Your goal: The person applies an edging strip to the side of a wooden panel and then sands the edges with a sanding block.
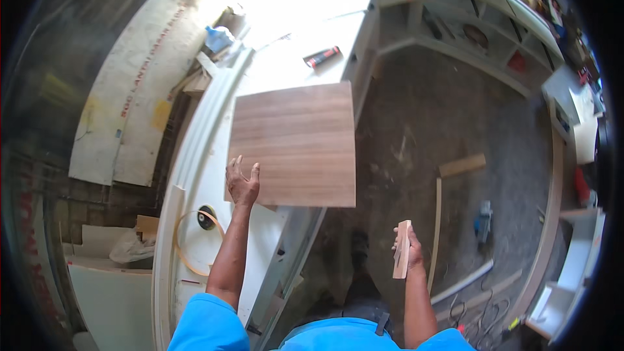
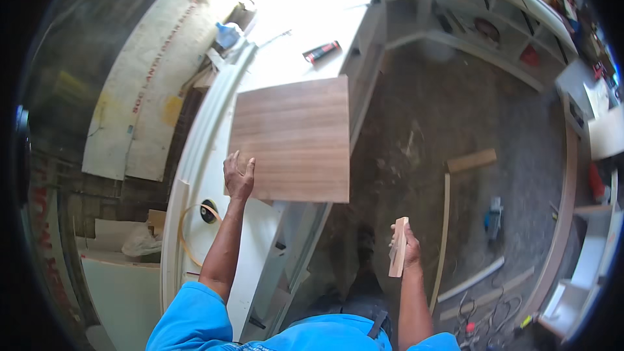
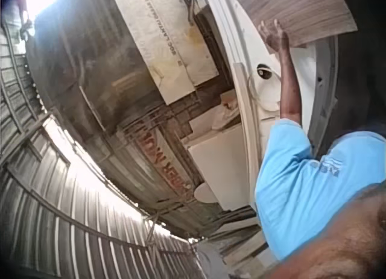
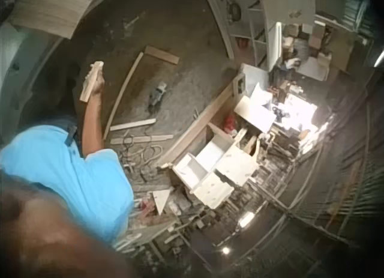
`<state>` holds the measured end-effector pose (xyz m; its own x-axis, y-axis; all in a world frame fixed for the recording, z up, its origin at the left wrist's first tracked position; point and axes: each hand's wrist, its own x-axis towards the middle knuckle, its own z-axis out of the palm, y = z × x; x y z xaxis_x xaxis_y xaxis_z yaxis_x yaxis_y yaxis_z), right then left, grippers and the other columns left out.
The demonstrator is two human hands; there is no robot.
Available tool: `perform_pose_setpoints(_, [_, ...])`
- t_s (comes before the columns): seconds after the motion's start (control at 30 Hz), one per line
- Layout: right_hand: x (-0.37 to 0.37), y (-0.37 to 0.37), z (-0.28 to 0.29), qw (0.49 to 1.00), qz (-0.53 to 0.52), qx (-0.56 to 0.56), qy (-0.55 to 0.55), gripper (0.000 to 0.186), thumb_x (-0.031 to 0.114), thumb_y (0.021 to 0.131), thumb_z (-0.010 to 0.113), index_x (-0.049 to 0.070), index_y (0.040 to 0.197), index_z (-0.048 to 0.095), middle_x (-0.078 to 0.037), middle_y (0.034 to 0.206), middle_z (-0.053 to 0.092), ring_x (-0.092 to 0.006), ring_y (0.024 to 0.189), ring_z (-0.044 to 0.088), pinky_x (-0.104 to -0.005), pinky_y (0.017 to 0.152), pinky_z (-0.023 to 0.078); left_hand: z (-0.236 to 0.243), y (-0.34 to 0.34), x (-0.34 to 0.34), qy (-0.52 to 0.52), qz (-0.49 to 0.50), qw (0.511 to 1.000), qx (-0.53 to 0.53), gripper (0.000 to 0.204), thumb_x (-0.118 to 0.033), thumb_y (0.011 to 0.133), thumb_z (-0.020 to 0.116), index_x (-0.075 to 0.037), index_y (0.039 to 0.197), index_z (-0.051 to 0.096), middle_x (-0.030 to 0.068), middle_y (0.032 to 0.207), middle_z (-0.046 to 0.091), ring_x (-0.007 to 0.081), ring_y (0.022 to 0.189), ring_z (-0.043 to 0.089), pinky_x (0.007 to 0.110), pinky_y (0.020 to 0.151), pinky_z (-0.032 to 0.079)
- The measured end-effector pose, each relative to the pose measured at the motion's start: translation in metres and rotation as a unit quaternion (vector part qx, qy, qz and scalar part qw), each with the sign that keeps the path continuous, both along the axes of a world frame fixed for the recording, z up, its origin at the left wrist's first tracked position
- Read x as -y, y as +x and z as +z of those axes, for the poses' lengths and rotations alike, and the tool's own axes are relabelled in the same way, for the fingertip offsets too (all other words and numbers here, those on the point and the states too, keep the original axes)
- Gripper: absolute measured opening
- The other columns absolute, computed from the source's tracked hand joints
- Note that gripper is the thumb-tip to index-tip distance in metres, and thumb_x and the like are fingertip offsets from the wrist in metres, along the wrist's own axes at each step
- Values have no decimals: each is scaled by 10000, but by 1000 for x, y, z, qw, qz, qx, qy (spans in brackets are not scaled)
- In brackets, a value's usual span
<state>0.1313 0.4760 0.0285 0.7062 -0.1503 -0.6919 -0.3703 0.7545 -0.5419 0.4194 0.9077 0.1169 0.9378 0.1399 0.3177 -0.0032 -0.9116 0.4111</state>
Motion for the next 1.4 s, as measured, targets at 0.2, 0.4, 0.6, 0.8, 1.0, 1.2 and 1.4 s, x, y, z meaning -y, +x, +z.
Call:
perform_pose_setpoints(0.2, [-41,142,34,993,21,105,56,492,485,980,601,81,1261,586,-78,1026,656,-209,866,638,-381,760,558,17,50,-44,-28,175,958,-225,609,-426,863,724,6,1281,627,258,1289,556,404,1207,571,464,1039,473])
perform_pose_setpoints(0.4, [-72,200,87,984,118,107,77,443,491,986,606,62,1071,675,-67,919,679,-211,862,675,-389,804,553,28,68,-54,6,142,970,-196,570,-406,858,724,-10,1260,643,238,1287,557,400,1215,567,471,1028,482])
perform_pose_setpoints(0.6, [-65,178,73,984,172,56,-9,465,517,996,563,72,1058,685,-45,925,676,-180,817,647,-356,739,538,37,142,4,36,6,987,-155,535,-365,866,721,-22,1268,641,219,1398,508,374,1313,498,474,1094,417])
perform_pose_setpoints(0.8, [-91,149,79,979,202,-23,-24,493,451,1036,510,52,1318,577,-122,1171,611,-244,1110,604,-487,998,522,3,267,43,103,-149,976,-119,678,-489,859,700,4,1309,585,233,1458,475,370,1402,398,549,1161,288])
perform_pose_setpoints(1.0, [-97,161,69,986,161,-41,-10,380,293,1048,555,-10,1274,589,-142,1107,647,-259,1050,638,-495,1024,523,-5,331,83,69,-280,921,-261,848,-796,763,623,-52,1160,715,198,1192,678,335,1157,633,448,1010,467])
perform_pose_setpoints(1.2, [-86,166,50,991,121,-45,-27,413,267,1019,617,-111,1185,604,-165,1087,660,-261,1004,661,-441,954,563,-6,339,124,109,-333,889,-295,880,-839,712,647,-20,1027,718,204,1119,689,345,1126,643,440,974,506])
perform_pose_setpoints(1.4, [-106,173,107,971,221,-12,-88,417,269,1026,551,37,1371,581,-90,960,668,-239,852,672,-403,840,604,19,327,98,100,-297,911,-267,941,-914,706,559,-16,922,740,233,1033,705,391,1070,664,469,941,521])
